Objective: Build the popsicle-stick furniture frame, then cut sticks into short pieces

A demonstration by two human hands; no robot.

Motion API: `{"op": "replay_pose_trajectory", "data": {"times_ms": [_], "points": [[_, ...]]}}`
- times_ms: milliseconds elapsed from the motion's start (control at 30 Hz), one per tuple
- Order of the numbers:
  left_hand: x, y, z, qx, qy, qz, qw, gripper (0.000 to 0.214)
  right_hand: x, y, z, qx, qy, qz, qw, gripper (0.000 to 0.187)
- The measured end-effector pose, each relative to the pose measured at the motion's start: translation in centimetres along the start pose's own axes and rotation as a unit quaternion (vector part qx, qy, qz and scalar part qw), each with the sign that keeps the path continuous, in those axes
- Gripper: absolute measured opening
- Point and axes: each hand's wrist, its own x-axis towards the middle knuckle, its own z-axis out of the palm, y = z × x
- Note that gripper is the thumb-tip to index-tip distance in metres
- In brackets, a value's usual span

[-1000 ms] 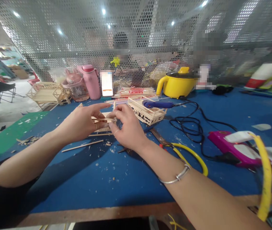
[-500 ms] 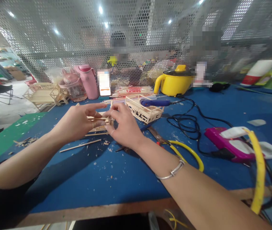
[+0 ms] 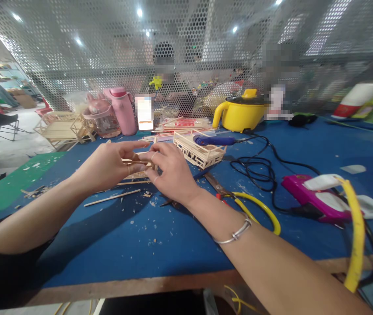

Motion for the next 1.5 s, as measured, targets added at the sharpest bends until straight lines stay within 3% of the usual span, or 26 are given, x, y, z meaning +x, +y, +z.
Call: {"op": "replay_pose_trajectory", "data": {"times_ms": [267,500,833,1000,1200,1500], "points": [[0.1,-0.4,-1.3,-0.035,-0.086,0.025,0.995,0.063,0.0,-0.2,0.0,-0.005,0.014,0.0,1.0,0.021],[0.1,-0.3,-0.2,-0.021,-0.013,0.011,1.0,0.052,0.0,-0.1,0.1,0.001,0.008,-0.005,1.0,0.026],[-0.2,0.2,0.1,0.009,0.006,0.003,1.0,0.051,0.0,0.0,0.0,0.016,0.016,-0.001,1.0,0.028],[-0.2,0.1,0.1,-0.008,0.002,-0.006,1.0,0.054,0.0,-0.1,-0.1,0.025,0.013,0.003,1.0,0.025],[-0.2,-0.2,-1.3,-0.037,-0.022,0.004,0.999,0.062,0.2,-0.3,-0.3,0.029,-0.006,0.011,1.0,0.023],[0.1,-0.8,-1.2,-0.146,-0.044,-0.046,0.987,0.059,0.0,-0.2,-0.2,0.043,-0.002,0.014,0.999,0.026]]}}
